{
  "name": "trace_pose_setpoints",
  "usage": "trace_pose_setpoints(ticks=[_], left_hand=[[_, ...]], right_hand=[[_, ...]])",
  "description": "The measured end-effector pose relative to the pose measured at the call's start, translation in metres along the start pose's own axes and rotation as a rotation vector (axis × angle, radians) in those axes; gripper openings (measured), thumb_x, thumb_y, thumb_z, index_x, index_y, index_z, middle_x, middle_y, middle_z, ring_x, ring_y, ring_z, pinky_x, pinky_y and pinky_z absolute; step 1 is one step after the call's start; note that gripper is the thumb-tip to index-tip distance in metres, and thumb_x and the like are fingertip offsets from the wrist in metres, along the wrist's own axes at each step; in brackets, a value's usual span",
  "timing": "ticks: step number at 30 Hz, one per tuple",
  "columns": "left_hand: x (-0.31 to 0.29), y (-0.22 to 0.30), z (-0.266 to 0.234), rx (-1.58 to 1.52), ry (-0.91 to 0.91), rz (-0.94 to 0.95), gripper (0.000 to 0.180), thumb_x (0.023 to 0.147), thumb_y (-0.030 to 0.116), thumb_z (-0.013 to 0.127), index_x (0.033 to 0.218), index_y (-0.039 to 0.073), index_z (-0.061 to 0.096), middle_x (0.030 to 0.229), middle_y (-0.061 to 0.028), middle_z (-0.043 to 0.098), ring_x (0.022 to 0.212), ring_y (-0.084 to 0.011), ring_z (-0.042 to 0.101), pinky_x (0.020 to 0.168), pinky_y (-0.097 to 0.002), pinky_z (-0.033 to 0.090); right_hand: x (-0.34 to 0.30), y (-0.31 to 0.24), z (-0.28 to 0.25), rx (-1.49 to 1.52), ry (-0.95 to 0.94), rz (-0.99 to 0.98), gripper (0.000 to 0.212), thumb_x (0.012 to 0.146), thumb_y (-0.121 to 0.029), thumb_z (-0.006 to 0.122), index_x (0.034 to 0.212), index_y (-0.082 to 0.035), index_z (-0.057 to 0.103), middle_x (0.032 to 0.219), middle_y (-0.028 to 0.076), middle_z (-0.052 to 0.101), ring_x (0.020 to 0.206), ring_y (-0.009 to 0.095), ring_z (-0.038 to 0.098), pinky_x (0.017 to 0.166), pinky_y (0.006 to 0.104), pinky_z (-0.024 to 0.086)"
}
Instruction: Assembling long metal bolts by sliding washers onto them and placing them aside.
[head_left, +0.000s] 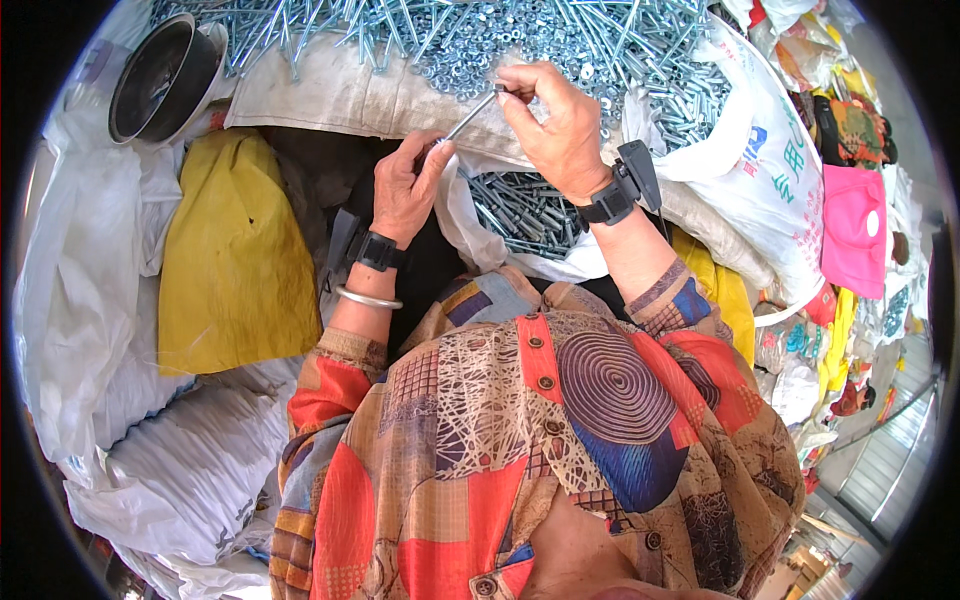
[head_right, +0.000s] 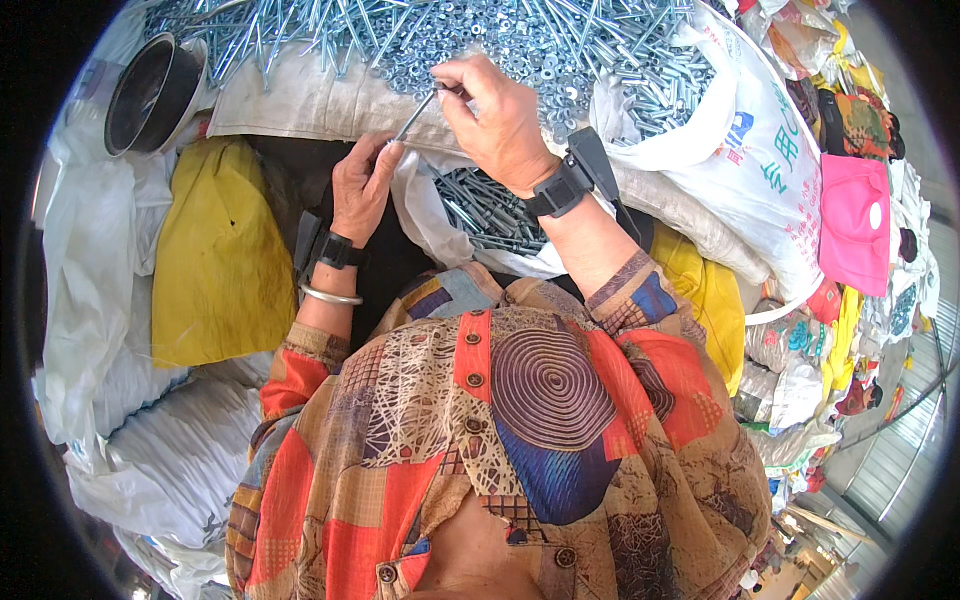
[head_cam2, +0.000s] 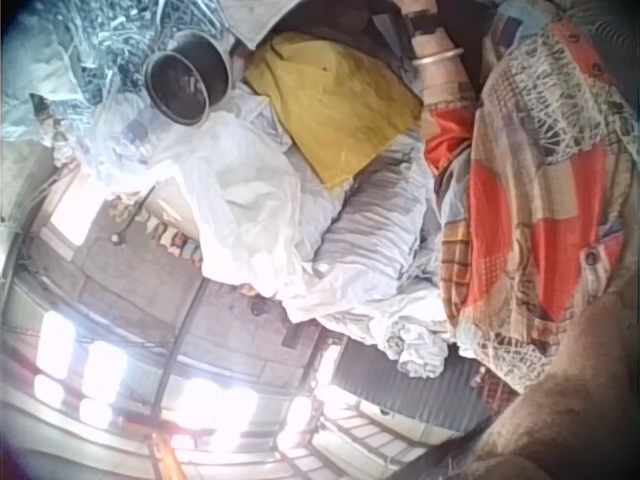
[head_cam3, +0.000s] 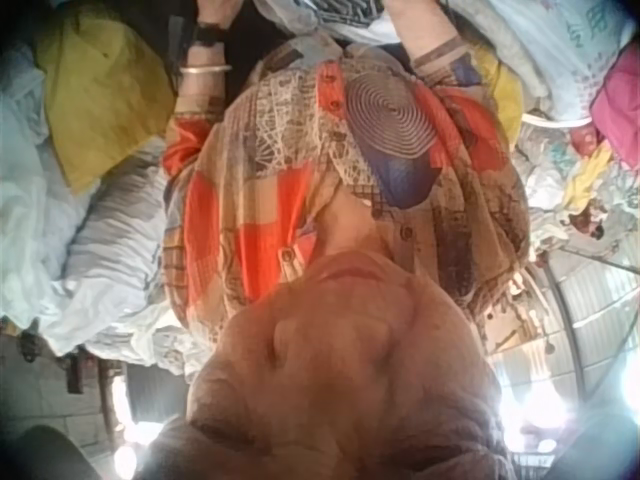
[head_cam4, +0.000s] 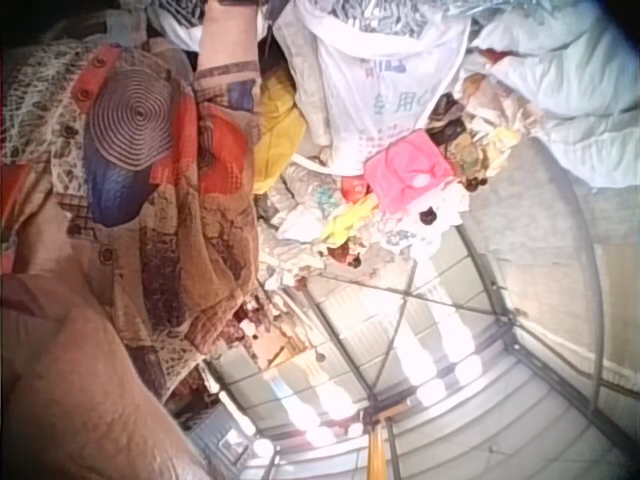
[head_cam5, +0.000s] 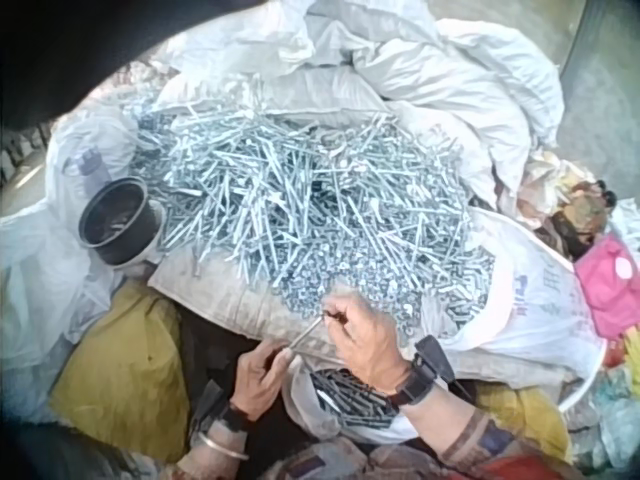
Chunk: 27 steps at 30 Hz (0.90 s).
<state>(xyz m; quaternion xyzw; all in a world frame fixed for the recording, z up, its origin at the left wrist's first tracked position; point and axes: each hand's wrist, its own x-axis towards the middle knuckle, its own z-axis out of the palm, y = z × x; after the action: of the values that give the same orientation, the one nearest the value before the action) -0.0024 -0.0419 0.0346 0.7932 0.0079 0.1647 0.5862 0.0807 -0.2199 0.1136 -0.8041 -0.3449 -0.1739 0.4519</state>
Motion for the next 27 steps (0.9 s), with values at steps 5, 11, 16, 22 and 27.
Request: trace_pose_setpoints(ticks=[5, 11, 16, 22, 27], left_hand=[[0.002, 0.003, 0.002, -0.005, 0.017, 0.004, 0.025, 0.093, 0.024, 0.069, 0.103, 0.001, 0.067, 0.075, -0.0109, 0.066, 0.065, -0.0157, 0.060, 0.063, -0.0284, 0.049], [0.001, -0.001, 0.002, 0.016, 0.029, 0.021, 0.026, 0.093, 0.025, 0.070, 0.102, 0.001, 0.067, 0.074, -0.0111, 0.065, 0.063, -0.0163, 0.060, 0.061, -0.0288, 0.048], [0.000, 0.001, 0.002, 0.109, -0.026, -0.004, 0.026, 0.095, 0.024, 0.068, 0.105, 0.000, 0.066, 0.079, -0.0078, 0.067, 0.071, -0.0109, 0.058, 0.066, -0.0271, 0.049], [-0.001, 0.001, 0.004, 0.096, 0.000, 0.035, 0.029, 0.092, 0.030, 0.071, 0.098, 0.002, 0.066, 0.070, -0.0116, 0.062, 0.060, -0.0212, 0.059, 0.058, -0.0311, 0.048], [-0.004, 0.005, 0.004, 0.077, -0.016, 0.012, 0.032, 0.090, 0.029, 0.073, 0.104, 0.001, 0.065, 0.072, -0.0075, 0.061, 0.062, -0.0148, 0.055, 0.060, -0.0279, 0.046]], right_hand=[[0.001, 0.004, -0.001, -0.221, -0.024, -0.311, 0.022, 0.085, 0.000, 0.067, 0.106, -0.007, 0.064, 0.092, 0.011, 0.067, 0.087, 0.029, 0.066, 0.075, 0.0366, 0.054], [-0.010, 0.000, 0.010, 0.034, 0.106, -0.009, 0.021, 0.086, -0.003, 0.069, 0.106, -0.007, 0.066, 0.092, 0.011, 0.068, 0.082, 0.029, 0.067, 0.071, 0.0356, 0.055], [-0.012, 0.003, 0.013, 0.211, 0.203, 0.132, 0.021, 0.085, -0.004, 0.071, 0.105, -0.007, 0.067, 0.087, 0.012, 0.068, 0.075, 0.029, 0.068, 0.064, 0.0340, 0.055], [-0.014, 0.004, -0.001, -0.214, 0.009, -0.336, 0.024, 0.081, -0.003, 0.072, 0.105, -0.005, 0.065, 0.086, 0.011, 0.064, 0.080, 0.034, 0.063, 0.071, 0.0380, 0.054], [-0.031, -0.002, 0.020, 0.113, 0.153, -0.021, 0.029, 0.084, -0.006, 0.073, 0.110, -0.005, 0.063, 0.089, 0.008, 0.064, 0.075, 0.022, 0.063, 0.067, 0.0311, 0.052]])
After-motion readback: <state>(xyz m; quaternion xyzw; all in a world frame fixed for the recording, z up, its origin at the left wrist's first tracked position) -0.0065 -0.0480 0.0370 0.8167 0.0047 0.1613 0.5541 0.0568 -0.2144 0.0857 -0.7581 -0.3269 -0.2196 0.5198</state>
